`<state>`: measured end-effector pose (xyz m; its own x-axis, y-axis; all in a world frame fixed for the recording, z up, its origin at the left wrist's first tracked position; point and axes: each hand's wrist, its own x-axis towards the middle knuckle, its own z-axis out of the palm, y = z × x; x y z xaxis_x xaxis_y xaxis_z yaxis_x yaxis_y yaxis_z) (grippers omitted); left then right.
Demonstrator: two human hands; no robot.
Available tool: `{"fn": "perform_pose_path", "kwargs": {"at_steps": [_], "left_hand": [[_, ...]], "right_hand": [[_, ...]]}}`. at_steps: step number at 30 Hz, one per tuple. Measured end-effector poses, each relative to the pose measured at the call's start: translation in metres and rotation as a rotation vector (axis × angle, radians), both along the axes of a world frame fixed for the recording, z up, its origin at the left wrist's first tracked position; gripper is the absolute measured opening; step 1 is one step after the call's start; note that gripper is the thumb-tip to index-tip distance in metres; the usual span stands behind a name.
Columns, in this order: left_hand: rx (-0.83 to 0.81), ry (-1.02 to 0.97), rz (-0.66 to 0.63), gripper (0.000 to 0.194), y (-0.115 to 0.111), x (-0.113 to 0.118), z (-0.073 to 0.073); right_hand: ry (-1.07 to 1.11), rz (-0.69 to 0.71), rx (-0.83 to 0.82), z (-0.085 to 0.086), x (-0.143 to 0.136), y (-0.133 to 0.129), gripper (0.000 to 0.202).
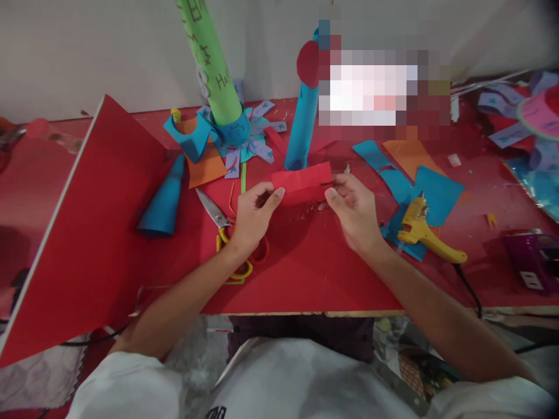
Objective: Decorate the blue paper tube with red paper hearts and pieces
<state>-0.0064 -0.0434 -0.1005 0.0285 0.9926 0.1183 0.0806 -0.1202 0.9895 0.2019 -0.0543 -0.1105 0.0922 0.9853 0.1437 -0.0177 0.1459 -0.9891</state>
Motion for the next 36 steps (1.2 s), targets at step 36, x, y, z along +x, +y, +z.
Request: {"fn": "perform_pose_path", "kwargs": {"at_steps": [36], "left_hand": [[0.084,-0.124,-0.167,0.028,0.0003,-0.0028,-0.0004]], "right_hand": [[-0.130,-0.008,-0.056,-0.0103,0.0095,0.0043,0.020]]}}
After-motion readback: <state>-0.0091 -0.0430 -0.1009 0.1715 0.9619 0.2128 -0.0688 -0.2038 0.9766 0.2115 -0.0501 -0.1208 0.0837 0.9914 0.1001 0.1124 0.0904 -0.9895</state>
